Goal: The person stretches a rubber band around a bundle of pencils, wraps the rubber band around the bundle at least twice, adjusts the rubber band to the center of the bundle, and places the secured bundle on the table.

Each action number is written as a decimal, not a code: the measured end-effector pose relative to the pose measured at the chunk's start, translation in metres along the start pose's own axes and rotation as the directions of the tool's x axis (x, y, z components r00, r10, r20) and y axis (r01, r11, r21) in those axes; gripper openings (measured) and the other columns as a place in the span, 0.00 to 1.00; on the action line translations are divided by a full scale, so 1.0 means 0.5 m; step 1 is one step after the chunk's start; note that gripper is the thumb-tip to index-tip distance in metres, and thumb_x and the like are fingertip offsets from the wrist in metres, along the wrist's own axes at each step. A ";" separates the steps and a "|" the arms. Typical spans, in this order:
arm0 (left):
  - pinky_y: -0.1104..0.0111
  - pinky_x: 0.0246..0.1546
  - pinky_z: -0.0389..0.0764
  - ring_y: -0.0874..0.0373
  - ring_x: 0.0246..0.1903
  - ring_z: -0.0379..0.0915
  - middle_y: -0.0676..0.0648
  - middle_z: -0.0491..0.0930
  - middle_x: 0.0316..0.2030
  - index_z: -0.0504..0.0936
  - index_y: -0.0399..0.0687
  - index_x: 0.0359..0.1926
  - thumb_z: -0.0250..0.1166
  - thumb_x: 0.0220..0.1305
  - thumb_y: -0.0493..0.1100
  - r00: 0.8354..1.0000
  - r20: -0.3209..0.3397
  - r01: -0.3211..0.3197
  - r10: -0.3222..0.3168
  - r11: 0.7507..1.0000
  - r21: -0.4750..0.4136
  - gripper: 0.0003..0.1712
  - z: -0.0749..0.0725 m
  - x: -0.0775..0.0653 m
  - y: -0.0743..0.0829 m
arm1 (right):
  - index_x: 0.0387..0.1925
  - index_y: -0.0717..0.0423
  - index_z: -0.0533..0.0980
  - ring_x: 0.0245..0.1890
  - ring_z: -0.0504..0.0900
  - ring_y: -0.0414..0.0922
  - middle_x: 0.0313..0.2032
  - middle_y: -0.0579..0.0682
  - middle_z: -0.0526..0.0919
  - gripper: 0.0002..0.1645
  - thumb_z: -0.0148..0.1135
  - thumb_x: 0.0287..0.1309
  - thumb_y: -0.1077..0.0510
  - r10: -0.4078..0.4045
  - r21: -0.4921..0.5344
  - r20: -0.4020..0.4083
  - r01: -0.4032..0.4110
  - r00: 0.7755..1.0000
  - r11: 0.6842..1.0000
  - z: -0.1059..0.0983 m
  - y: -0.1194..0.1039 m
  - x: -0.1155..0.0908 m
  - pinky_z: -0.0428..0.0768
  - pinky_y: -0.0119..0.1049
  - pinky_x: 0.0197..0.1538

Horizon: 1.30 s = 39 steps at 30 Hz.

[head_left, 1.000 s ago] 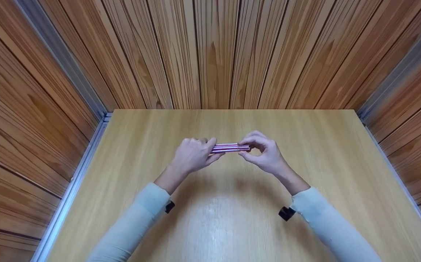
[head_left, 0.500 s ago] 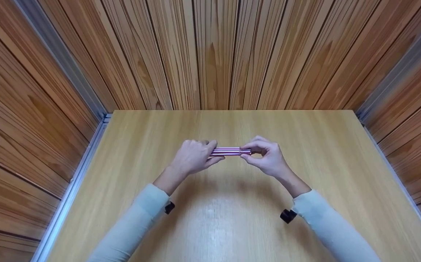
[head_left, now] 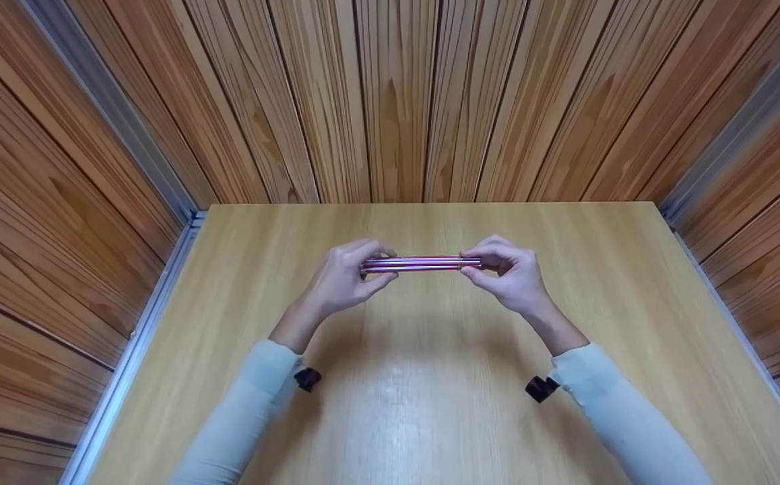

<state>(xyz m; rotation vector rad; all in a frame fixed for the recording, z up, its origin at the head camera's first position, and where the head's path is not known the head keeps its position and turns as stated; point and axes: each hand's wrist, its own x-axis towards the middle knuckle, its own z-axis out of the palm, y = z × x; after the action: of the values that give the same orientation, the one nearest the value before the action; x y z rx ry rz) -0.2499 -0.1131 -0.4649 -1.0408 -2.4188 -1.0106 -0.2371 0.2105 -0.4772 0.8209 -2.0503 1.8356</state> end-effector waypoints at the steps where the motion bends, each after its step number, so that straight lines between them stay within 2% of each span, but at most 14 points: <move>1: 0.68 0.37 0.84 0.52 0.36 0.85 0.42 0.91 0.44 0.89 0.43 0.53 0.78 0.73 0.43 1.000 -0.012 0.014 -0.015 0.998 -0.060 0.13 0.001 0.001 0.000 | 0.48 0.75 0.88 0.41 0.89 0.33 0.43 0.39 0.90 0.16 0.74 0.57 0.83 0.002 0.002 -0.002 -0.002 1.000 1.000 -0.001 0.000 0.000 0.89 0.23 0.47; 3: 0.70 0.38 0.81 0.53 0.37 0.83 0.41 0.91 0.44 0.90 0.42 0.53 0.79 0.71 0.40 0.998 -0.038 0.039 -0.045 0.986 -0.160 0.13 0.005 0.002 0.000 | 0.48 0.76 0.88 0.41 0.89 0.33 0.43 0.39 0.90 0.16 0.74 0.57 0.83 0.007 0.013 -0.002 -0.007 1.000 1.000 -0.001 0.000 0.000 0.89 0.23 0.46; 6: 0.73 0.37 0.80 0.57 0.36 0.81 0.41 0.91 0.43 0.92 0.43 0.51 0.80 0.68 0.37 0.993 -0.068 0.078 -0.099 0.961 -0.265 0.12 0.012 0.002 0.000 | 0.48 0.77 0.87 0.41 0.89 0.32 0.43 0.39 0.90 0.15 0.74 0.58 0.83 0.014 0.032 0.010 -0.014 1.000 0.999 0.000 0.001 0.000 0.88 0.23 0.44; 11: 0.74 0.39 0.82 0.59 0.37 0.82 0.41 0.91 0.41 0.94 0.42 0.49 0.83 0.65 0.37 0.987 -0.083 0.103 -0.139 0.933 -0.345 0.13 0.023 0.001 0.001 | 0.47 0.80 0.86 0.40 0.90 0.32 0.43 0.40 0.91 0.15 0.73 0.57 0.84 0.017 0.074 0.025 -0.019 1.000 0.997 0.000 0.005 -0.004 0.88 0.22 0.41; 17: 0.75 0.40 0.84 0.60 0.39 0.84 0.40 0.91 0.42 0.95 0.41 0.49 0.84 0.64 0.37 0.982 -0.087 0.124 -0.169 0.917 -0.378 0.13 0.028 0.000 0.003 | 0.49 0.79 0.86 0.40 0.91 0.32 0.44 0.38 0.92 0.16 0.73 0.58 0.83 0.032 0.055 0.034 -0.034 0.999 0.998 -0.006 0.010 -0.006 0.89 0.23 0.42; 22: 0.75 0.40 0.83 0.59 0.39 0.83 0.40 0.91 0.42 0.94 0.41 0.47 0.85 0.63 0.35 0.971 -0.114 0.150 -0.209 0.909 -0.390 0.13 0.020 0.001 0.003 | 0.52 0.80 0.84 0.43 0.93 0.34 0.47 0.37 0.94 0.17 0.76 0.62 0.78 0.035 0.056 0.047 -0.038 0.998 0.998 -0.011 0.007 0.001 0.89 0.23 0.44; 26: 0.74 0.41 0.83 0.56 0.40 0.83 0.40 0.91 0.43 0.94 0.41 0.49 0.84 0.64 0.37 0.970 -0.111 0.158 -0.217 0.907 -0.390 0.13 0.016 0.004 0.003 | 0.53 0.80 0.85 0.43 0.93 0.35 0.47 0.37 0.94 0.18 0.78 0.64 0.73 0.039 0.053 0.040 -0.041 0.998 0.998 -0.012 0.004 0.006 0.89 0.23 0.43; 29: 0.72 0.41 0.85 0.56 0.40 0.84 0.40 0.91 0.44 0.94 0.41 0.49 0.84 0.65 0.38 0.971 -0.096 0.166 -0.220 0.903 -0.396 0.14 0.017 0.005 0.004 | 0.52 0.80 0.85 0.42 0.92 0.34 0.46 0.37 0.94 0.17 0.77 0.63 0.75 0.057 0.046 0.041 -0.059 0.998 0.997 -0.009 0.004 0.008 0.88 0.23 0.41; 35: 0.73 0.40 0.86 0.60 0.40 0.85 0.40 0.92 0.45 0.95 0.41 0.49 0.83 0.64 0.35 0.965 -0.073 0.198 -0.254 0.877 -0.438 0.13 0.030 0.004 0.010 | 0.50 0.79 0.86 0.38 0.91 0.31 0.43 0.36 0.94 0.16 0.73 0.58 0.83 0.100 0.029 0.028 -0.101 0.995 0.994 -0.003 0.004 0.007 0.86 0.22 0.37; 39: 0.75 0.42 0.86 0.58 0.40 0.86 0.40 0.92 0.44 0.95 0.42 0.49 0.83 0.65 0.35 0.971 -0.045 0.196 -0.235 0.888 -0.417 0.12 0.042 0.009 0.019 | 0.49 0.76 0.87 0.36 0.89 0.32 0.42 0.37 0.94 0.16 0.75 0.59 0.81 0.112 0.017 0.066 -0.113 0.992 0.993 0.009 0.004 0.005 0.86 0.22 0.36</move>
<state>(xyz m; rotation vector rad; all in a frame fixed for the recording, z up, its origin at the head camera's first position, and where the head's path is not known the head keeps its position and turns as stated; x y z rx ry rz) -0.2461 -0.0911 -0.4726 -0.8270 -2.3351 -1.6612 -0.2393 0.2055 -0.4781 0.7953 -2.1623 1.9158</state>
